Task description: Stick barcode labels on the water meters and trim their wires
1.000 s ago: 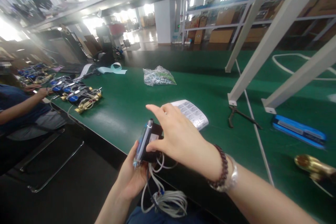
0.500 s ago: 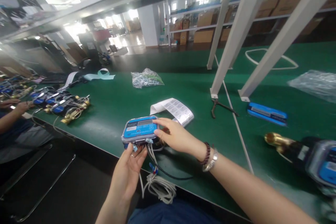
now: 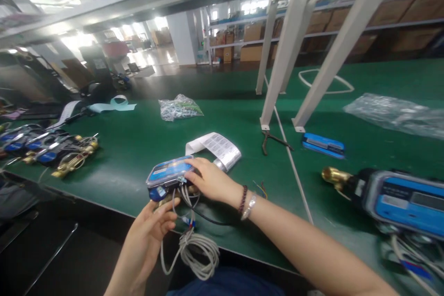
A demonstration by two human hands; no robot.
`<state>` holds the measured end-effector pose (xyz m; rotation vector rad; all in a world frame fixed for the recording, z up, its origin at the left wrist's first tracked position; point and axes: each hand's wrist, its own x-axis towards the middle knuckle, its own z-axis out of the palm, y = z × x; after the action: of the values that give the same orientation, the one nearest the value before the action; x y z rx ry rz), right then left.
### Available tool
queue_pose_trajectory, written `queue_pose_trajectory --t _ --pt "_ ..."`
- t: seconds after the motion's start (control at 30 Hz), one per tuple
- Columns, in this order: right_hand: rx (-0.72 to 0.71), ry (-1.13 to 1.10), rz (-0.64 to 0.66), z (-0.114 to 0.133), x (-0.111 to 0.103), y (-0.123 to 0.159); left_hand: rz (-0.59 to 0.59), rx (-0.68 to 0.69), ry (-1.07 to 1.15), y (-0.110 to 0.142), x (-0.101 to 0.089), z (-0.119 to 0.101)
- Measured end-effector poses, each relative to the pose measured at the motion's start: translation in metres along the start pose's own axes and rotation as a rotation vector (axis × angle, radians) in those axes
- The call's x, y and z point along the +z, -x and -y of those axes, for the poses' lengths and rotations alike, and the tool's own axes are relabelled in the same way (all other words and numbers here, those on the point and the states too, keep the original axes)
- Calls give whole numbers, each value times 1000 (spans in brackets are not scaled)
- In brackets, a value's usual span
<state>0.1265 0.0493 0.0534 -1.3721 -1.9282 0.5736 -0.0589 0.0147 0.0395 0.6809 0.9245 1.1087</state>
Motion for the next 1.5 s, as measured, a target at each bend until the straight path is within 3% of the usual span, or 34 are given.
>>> queue_pose_trajectory --t 0.13,0.23,0.33,0.43,0.5,0.57,0.63,0.73,0.87,1.0,1.07,1.17,1.27,1.4,1.5 --pt "72 102 -71 -4 5 -22 -20 -80 5 -15 -8 -15" --pt "139 192 -150 -18 -18 -30 -25 -33 -17 -25 -23 -16" --pt "322 307 -304 -47 -63 -20 -73 163 -114 -18 -31 -7" --pt "618 426 -427 -91 -100 0 -165 539 -447 -5 -14 4" --pt "763 472 -423 -116 -109 14 -21 756 -733 -3 11 12" --pt "803 494 -385 -131 -109 26 259 805 -928 -9 41 23" --pt "777 492 -356 -137 -107 34 443 731 -1020 -18 66 40" --pt "763 429 -376 -132 -108 44 582 578 -1162 -20 88 75" --pt "762 179 -427 -110 -119 65 851 434 -1231 2 92 114" --pt "675 -155 -377 -68 -124 106 1059 333 -1113 21 95 117" --pt "594 -351 -397 -47 -120 129 1056 163 -931 21 98 109" --pt "495 -645 -535 -23 -103 156 944 -239 -508 16 101 94" --pt "461 -713 -578 -8 -79 170 789 -495 -157 13 99 82" --pt "385 -691 -381 10 -50 170 704 -496 -65 15 95 75" --pt "370 -589 -383 19 -39 161 682 -365 -170 19 92 75"
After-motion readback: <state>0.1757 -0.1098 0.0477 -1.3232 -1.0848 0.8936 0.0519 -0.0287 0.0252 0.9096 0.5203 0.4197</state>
